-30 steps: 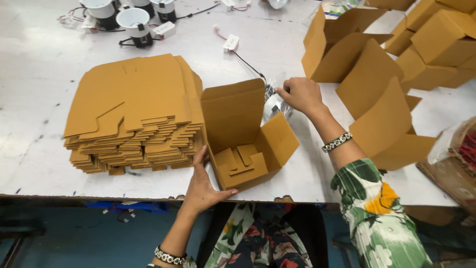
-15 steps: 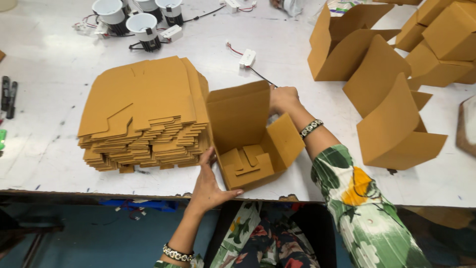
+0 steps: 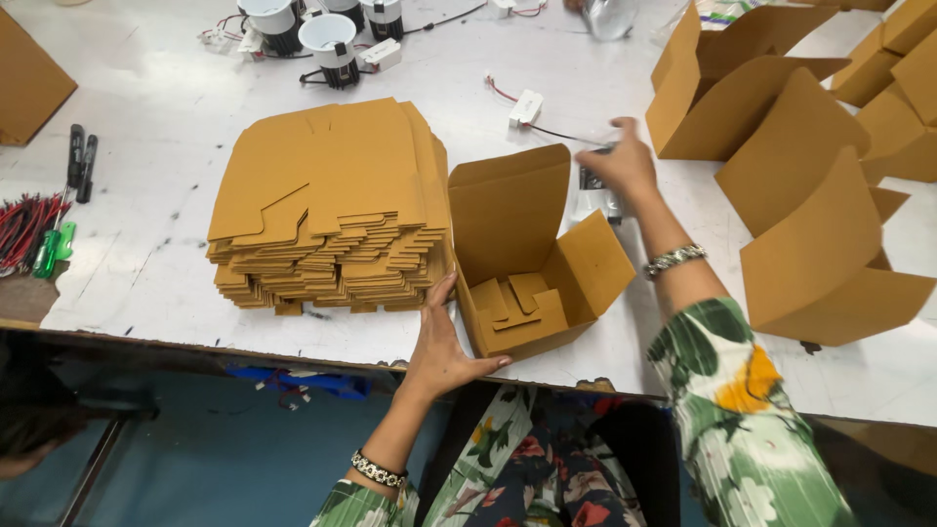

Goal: The person folds flat cardboard pieces into small boxes by hand. They repeatedly pick up a flat piece, fold the sides and flaps to form a box, and place the finished box on the table. Later, they place a packaged electronic component into a box and close it.

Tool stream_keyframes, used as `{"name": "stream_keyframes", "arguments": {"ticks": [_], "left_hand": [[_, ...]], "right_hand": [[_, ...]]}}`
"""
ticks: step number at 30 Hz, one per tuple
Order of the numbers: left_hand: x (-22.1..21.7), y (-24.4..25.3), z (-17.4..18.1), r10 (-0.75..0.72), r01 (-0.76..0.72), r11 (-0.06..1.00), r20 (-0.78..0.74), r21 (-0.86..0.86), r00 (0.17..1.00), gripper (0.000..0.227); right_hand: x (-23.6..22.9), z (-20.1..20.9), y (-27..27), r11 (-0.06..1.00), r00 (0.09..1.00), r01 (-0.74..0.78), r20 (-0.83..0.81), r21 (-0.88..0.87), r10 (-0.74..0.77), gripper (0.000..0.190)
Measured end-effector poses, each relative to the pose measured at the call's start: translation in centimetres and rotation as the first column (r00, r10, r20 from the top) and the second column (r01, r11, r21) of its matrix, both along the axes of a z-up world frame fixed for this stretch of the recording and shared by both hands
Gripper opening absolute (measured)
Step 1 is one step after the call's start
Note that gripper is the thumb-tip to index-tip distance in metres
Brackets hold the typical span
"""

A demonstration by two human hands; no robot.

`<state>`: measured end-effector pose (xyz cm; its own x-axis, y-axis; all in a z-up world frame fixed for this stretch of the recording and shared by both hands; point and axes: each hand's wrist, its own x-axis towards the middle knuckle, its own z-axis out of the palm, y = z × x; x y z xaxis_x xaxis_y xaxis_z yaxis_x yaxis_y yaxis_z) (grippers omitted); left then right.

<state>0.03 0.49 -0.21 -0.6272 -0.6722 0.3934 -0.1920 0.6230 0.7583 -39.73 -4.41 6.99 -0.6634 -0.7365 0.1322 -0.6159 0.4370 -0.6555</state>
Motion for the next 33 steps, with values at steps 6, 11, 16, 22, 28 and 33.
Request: {"name": "stream_keyframes", "arguments": {"ticks": [6,11,16,22,28,33], "left_hand": [[-0.7,-0.4,-0.5,-0.019,0.020,1.000,-0.104,0.005,0.994,0.138],[-1.1,0.5,-0.9,-0.024,0.038,0.994,-0.128,0.106,0.991,0.135],[-4.6,2.6,-0.5,0.115,-0.117,0.993,-0.082,-0.026,0.990,0.134],[-7.7,4.9,-0.4,0.227,-0.232,0.966,-0.057,-0.118,0.972,0.129],[-7.0,4.6,0.2,0.217,-0.226,0.959,-0.069,-0.170,0.974,0.131],[-7.0,4.9,0.3,0.208,-0.219,0.963,-0.081,-0.159,0.975,0.130]], "right_hand": [[-3.3,-1.1,7.2,0.531,0.553,0.201,0.543,-0.823,0.632,0.039],[-1.1,2.5,14.7,0.454,0.289,0.523,0.651,-0.721,0.702,0.029],[4.8,7.8,18.5,0.311,0.377,0.546,0.560,-0.778,0.738,0.045],[13.9,6.3,17.7,0.229,0.773,0.188,0.288,-0.955,0.565,0.072],[17.5,2.5,15.5,0.597,0.933,-0.046,0.180,-0.801,0.313,0.066],[16.3,1.1,14.5,0.679,0.919,-0.084,0.207,-0.729,0.335,0.065]]}}
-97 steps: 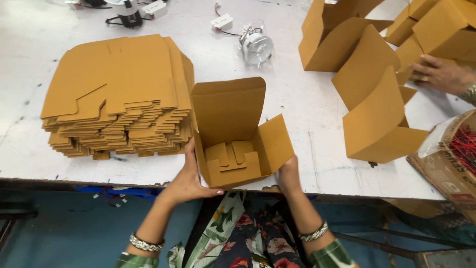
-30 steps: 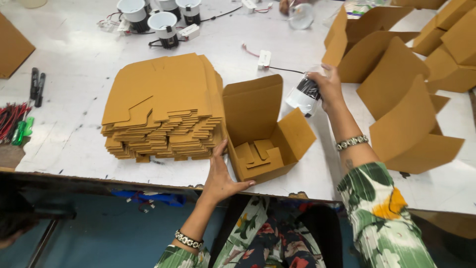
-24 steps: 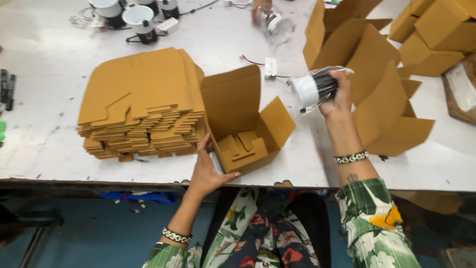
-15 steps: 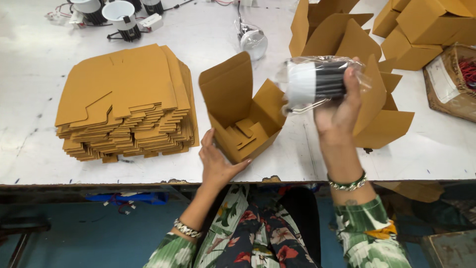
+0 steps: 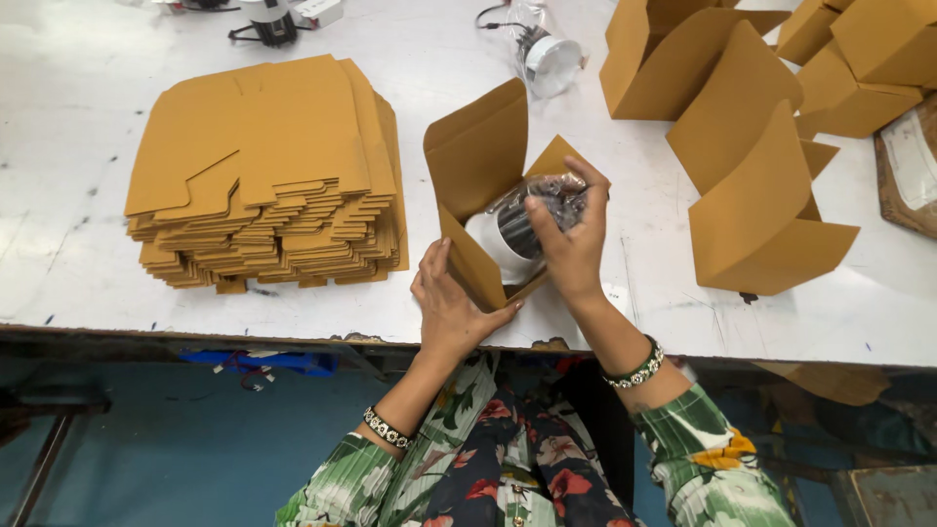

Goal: The person folds flat cardboard pieces into small boxes by hand. They repeatedly pick up a flat piece, fold the sides and flaps to form a box, and place the finished box on the table. Later, they place a packaged electronic component into a box and close it.

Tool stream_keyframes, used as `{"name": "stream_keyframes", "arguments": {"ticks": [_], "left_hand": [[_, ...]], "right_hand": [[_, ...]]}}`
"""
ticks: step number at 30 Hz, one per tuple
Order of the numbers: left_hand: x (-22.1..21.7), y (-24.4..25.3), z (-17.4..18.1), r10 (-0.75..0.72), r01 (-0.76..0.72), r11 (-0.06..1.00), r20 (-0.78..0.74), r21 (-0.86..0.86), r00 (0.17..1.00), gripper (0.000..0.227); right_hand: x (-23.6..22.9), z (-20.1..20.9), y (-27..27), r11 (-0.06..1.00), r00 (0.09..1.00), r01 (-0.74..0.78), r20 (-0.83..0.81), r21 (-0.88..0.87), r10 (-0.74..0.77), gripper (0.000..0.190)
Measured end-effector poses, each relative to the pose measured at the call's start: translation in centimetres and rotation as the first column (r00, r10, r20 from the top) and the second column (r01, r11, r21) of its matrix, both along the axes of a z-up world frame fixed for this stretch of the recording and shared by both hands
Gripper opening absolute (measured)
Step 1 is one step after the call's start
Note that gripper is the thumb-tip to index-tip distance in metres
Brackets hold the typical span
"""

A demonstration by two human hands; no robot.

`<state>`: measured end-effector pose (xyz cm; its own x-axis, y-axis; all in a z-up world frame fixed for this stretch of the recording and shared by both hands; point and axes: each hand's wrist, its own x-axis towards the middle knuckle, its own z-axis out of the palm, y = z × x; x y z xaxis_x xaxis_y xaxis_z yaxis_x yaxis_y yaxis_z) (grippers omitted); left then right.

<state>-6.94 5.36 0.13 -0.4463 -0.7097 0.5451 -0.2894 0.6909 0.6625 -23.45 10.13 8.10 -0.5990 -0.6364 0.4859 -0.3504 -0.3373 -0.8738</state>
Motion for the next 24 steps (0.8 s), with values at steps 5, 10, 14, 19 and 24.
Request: {"name": "stream_keyframes", "arguments": {"ticks": [5,10,14,19,24], "left_hand": [[-0.1,-0.3,-0.2,-0.006,0.006,0.999,-0.008,0.032,1.000,0.130],[-0.1,0.1,-0.4,-0.003,0.003,1.000,-0.013,0.012,1.000,0.131],[-0.1,-0.2,-0.2,-0.009,0.009,1.000,-0.005,0.000,1.000,0.129],[0.0,0.0,-0.3,-0.017,0.017,1.000,0.012,-0.009,1.000,0.128],[-0.1,-0.2,-0.4,-0.020,0.020,1.000,0.006,-0.002,1.000,0.129]], "right_hand": [[-2.4,-1.5,-1.3,0.983,0.968,-0.082,0.250,0.167,0.038,0.070],[-4.2,-1.0,-1.8,0.889,0.959,-0.027,-0.240,0.458,0.153,0.058],[-4.3,3.0,-0.9,0.691,0.812,0.215,-0.520,0.690,0.267,0.055],[-3.8,10.5,1.6,0.523,0.744,0.450,-0.628,0.724,0.227,0.048],[-2.3,13.8,4.2,0.795,0.537,0.368,-0.808,0.481,0.240,0.047]]}}
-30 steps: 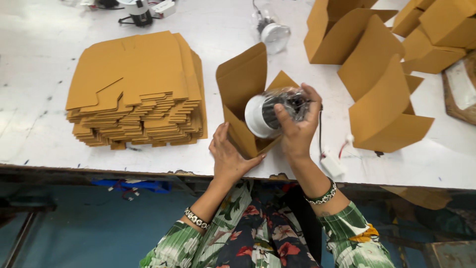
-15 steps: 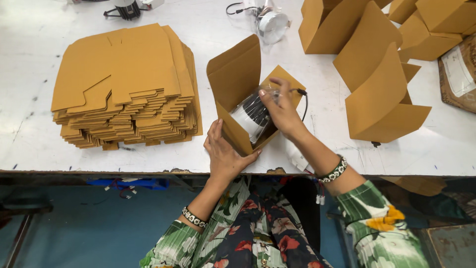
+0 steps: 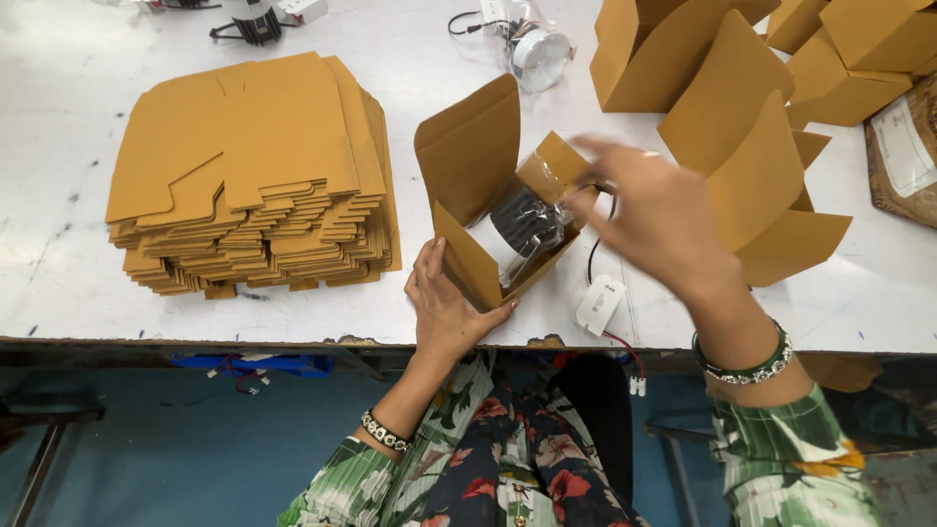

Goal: The person folds flat cardboard pieces into small boxes by hand. They repeatedly pick up a flat piece, fold the sides and flaps to form a box, and place the finished box on the table. Later, they place a packaged electronic component into a box and close it.

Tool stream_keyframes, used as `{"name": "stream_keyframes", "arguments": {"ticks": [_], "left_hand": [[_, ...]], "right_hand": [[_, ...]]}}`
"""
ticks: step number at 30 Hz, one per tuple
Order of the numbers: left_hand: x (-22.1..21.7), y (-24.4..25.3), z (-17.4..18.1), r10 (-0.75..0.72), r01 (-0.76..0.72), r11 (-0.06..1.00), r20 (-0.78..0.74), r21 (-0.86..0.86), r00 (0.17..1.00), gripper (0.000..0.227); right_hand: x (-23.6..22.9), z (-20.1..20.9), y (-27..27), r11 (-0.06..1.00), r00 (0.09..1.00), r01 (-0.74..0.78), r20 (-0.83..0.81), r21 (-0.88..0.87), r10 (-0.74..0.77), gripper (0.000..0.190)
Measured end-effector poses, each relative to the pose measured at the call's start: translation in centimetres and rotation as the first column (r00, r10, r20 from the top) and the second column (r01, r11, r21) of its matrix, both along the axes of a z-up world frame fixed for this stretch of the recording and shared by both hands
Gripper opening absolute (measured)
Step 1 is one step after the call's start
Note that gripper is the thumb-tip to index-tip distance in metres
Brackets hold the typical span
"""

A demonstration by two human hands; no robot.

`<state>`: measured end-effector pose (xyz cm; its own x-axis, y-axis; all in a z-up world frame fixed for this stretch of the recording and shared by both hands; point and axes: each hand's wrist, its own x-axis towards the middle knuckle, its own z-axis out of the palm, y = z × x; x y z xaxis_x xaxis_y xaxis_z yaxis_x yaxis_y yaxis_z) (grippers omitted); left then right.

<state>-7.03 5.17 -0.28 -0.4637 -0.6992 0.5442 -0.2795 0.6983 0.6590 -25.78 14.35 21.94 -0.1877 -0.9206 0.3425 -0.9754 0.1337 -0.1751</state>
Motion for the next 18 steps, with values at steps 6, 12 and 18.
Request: {"name": "stream_keyframes", "arguments": {"ticks": [6,12,18], "left_hand": [[-0.1,0.2,-0.3,0.007,-0.007,1.000,0.020,-0.009,1.000,0.130],[-0.1,0.1,0.0,-0.006,0.006,1.000,0.011,0.001,1.000,0.130],[-0.1,-0.1,-0.3,-0.005,0.005,1.000,0.011,0.005,1.000,0.130]], "right_hand": [[2.0,-5.9,-5.7,0.899,0.658,-0.334,-0.612,0.285,0.439,0.048],[1.5,-8.2,-10.3,0.686,0.806,-0.112,-0.339,0.719,0.486,0.060],[-1.8,-6.4,-8.4,0.739,0.899,-0.327,-0.047,0.589,0.435,0.074]]}}
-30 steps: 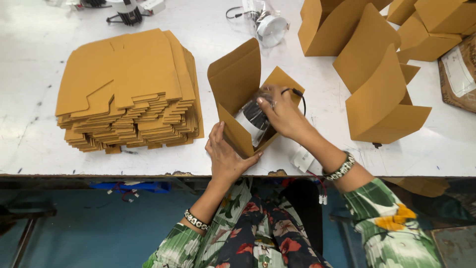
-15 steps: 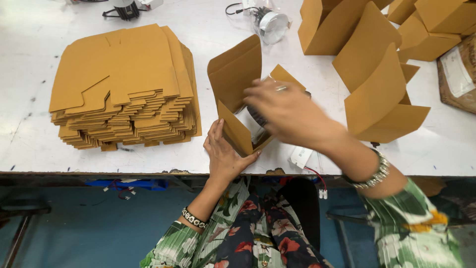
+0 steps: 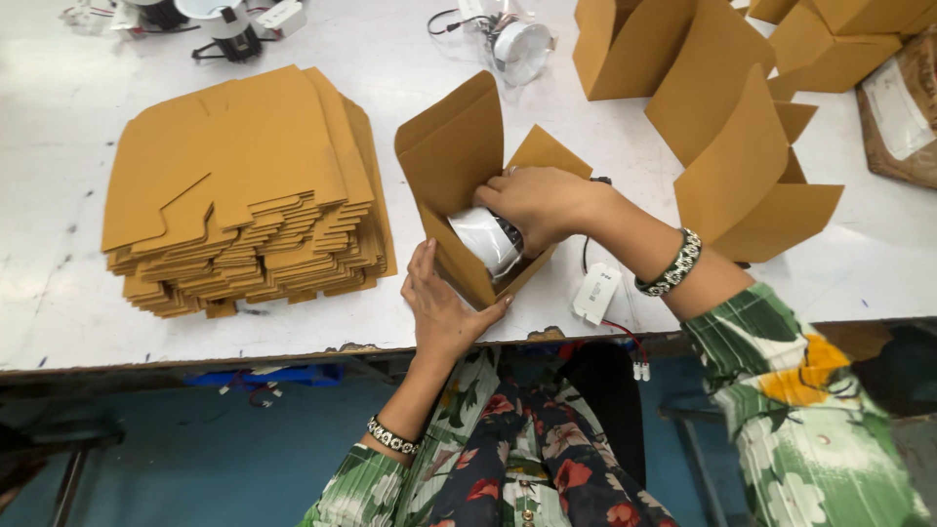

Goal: The person folds flat cardboard pieces into small boxes by hand. They repeatedly pick up a flat piece, fold the sides and flaps to form a box, and place the finished box on the table. Later, they place a packaged electronic component into a box and close it.

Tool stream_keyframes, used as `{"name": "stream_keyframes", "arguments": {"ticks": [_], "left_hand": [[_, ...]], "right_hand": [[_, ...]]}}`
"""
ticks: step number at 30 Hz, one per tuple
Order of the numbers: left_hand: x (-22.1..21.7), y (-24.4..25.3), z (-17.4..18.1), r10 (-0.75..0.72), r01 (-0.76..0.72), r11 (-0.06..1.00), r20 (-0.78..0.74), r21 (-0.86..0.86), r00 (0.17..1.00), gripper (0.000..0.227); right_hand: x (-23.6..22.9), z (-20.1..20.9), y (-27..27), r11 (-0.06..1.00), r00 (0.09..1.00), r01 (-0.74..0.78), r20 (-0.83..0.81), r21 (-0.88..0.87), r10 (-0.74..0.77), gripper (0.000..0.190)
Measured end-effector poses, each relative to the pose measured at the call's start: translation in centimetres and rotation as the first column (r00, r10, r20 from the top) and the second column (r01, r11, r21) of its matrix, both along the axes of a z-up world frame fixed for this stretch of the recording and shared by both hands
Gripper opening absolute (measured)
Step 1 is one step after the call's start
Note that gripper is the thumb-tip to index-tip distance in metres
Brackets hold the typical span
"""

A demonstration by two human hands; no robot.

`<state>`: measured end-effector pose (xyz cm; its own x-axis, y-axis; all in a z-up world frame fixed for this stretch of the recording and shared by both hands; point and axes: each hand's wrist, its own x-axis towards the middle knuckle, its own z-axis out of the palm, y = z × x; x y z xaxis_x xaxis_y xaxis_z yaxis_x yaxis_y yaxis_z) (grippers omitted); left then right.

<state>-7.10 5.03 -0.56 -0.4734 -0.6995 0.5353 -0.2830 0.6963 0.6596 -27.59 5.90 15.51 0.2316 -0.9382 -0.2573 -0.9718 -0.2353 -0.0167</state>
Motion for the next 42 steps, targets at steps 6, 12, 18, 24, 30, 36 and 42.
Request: {"name": "stream_keyframes", "arguments": {"ticks": [6,12,18,24,30,36,42], "left_hand": [[0.3,-0.3,-0.3,0.032,-0.032,0.998,0.012,0.048,0.999,0.133],[0.4,-0.4,0.0,-0.001,0.000,0.996,0.012,0.089,1.000,0.134],[0.3,-0.3,-0.1,-0.005,0.005,0.992,0.000,0.127,1.000,0.134],[0.2,-0.5,0.1,-0.006,0.004,0.997,0.026,0.079,1.000,0.134],[0.3,-0.4,-0.1,-0.031,0.032,0.991,-0.007,0.126,0.999,0.133],[0.1,-0.4,0.0,-0.057,0.061,0.982,-0.025,0.177,0.998,0.133],[0.3,-0.5,-0.1,-0.060,0.062,0.984,-0.021,0.168,0.998,0.132]], "right_hand": [[0.5,-1.5,0.4,0.999,0.963,0.040,0.267,-0.021,-0.032,0.084],[0.4,-3.7,-0.7,0.976,0.977,0.119,0.152,0.180,-0.147,0.083],[2.0,-6.2,-1.6,0.968,0.972,0.189,-0.171,0.165,-0.160,0.061],[-1.1,-4.0,-2.6,0.931,0.958,-0.033,0.277,0.365,-0.074,0.106],[-1.2,-3.9,-2.6,0.954,0.955,-0.078,0.296,0.290,-0.012,0.100],[-1.1,-5.0,-1.1,0.975,0.899,-0.074,0.436,0.212,-0.027,0.098],[-1.6,-5.6,-1.8,0.978,0.846,-0.125,0.533,0.169,0.016,0.093]]}}
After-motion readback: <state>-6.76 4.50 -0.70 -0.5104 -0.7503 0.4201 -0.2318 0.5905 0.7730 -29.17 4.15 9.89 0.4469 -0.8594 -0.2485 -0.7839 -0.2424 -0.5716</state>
